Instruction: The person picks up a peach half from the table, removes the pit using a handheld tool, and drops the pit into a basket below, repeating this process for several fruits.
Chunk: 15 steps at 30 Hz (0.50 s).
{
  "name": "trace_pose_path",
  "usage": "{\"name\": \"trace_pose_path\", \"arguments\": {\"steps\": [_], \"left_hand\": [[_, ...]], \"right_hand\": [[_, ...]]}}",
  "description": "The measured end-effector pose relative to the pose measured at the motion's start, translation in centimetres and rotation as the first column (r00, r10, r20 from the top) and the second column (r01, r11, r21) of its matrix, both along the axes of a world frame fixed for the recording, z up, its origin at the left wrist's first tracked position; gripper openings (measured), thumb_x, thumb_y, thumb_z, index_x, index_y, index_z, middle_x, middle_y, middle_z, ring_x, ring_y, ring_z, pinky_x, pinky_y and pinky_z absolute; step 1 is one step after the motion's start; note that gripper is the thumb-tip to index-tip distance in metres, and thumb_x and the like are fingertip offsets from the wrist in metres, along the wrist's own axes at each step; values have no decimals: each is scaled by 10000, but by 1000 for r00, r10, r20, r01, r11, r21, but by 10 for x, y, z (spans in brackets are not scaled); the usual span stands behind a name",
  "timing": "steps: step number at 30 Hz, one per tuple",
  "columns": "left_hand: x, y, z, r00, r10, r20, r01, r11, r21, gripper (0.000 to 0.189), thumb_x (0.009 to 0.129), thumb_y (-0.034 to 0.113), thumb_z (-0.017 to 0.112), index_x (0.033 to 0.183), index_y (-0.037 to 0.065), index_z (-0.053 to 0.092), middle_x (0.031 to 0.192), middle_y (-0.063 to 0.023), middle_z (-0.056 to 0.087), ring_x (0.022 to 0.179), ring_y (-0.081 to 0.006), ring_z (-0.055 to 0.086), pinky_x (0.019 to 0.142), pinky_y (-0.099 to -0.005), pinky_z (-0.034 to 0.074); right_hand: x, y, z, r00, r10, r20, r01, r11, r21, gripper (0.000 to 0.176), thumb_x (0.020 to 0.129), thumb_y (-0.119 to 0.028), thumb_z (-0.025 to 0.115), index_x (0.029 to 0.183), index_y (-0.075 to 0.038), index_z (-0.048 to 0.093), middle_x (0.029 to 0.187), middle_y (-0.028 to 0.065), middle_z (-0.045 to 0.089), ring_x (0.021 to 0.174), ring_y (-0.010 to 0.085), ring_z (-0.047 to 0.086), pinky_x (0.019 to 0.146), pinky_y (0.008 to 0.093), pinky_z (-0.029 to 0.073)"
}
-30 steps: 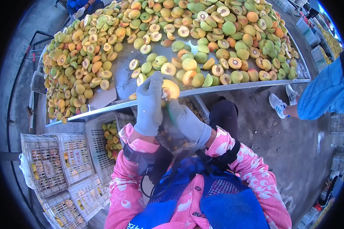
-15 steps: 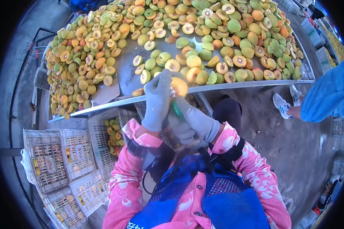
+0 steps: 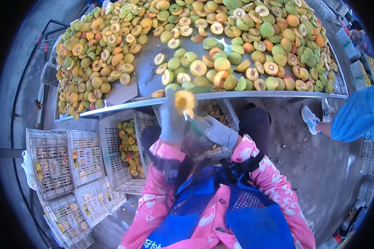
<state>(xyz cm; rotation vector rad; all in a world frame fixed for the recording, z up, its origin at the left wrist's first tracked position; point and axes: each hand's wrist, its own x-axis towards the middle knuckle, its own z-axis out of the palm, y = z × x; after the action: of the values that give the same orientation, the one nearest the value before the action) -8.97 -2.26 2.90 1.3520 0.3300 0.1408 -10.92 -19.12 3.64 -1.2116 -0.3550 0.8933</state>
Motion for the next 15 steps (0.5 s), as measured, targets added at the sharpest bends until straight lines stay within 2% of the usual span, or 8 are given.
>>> {"name": "trace_pose_path", "arguments": {"steps": [1,3,4,5,8,10,11,15], "left_hand": [[-10,15,6,977,52,208,-164,805,570,321,960,321,521,1003,28,643,927,-75,645,807,-138,610,714,-269,520],[-32,53,34,901,418,116,-433,886,168,233,927,199,556,978,-5,655,913,-70,641,814,-145,606,717,-271,507],[-47,94,30,885,431,177,-456,721,522,198,901,149,571,967,-16,657,912,-74,640,811,-152,606,725,-280,503],[-55,125,23,873,422,243,-432,440,787,168,876,99,586,956,-27,660,911,-78,640,809,-159,606,733,-289,500],[-49,135,36,803,335,493,-555,116,824,154,845,58,608,956,-36,657,901,-94,646,802,-194,611,766,-312,498],[-14,113,27,906,312,287,-411,482,773,190,827,73,634,988,-26,654,911,-129,658,816,-258,623,784,-357,491],[16,107,16,897,120,425,-439,138,888,256,812,108,647,1023,-38,639,914,-162,657,839,-313,624,777,-399,485],[112,93,-39,995,87,-51,56,-67,996,539,759,364,691,1088,-51,589,1001,-202,654,932,-353,626,838,-432,482]], "right_hand": [[2,-2,-14,1000,7,9,-7,1000,1,566,934,-605,398,811,-94,607,557,22,498,422,148,451,409,291,363],[1,-8,-38,614,257,746,445,668,-596,478,928,-509,461,858,-73,646,746,121,658,649,274,640,585,407,489],[7,-9,-24,736,371,566,350,507,-788,391,895,-434,517,945,-71,656,901,149,680,877,334,652,754,473,493],[10,-7,-28,737,366,569,353,510,-785,391,895,-434,517,945,-71,656,901,149,680,877,334,652,754,473,493],[12,2,-42,686,293,666,460,534,-709,383,896,-438,516,952,-77,631,857,149,675,824,334,653,720,469,497],[19,6,-46,672,335,661,471,497,-729,367,890,-434,532,940,-77,599,824,165,666,784,349,647,693,479,492],[22,3,-44,663,341,667,477,495,-726,367,890,-434,532,940,-77,599,824,165,666,784,349,647,693,479,492],[12,-18,-47,684,55,727,520,661,-540,300,884,-366,579,901,-67,562,773,204,633,729,412,613,654,506,470]]}}
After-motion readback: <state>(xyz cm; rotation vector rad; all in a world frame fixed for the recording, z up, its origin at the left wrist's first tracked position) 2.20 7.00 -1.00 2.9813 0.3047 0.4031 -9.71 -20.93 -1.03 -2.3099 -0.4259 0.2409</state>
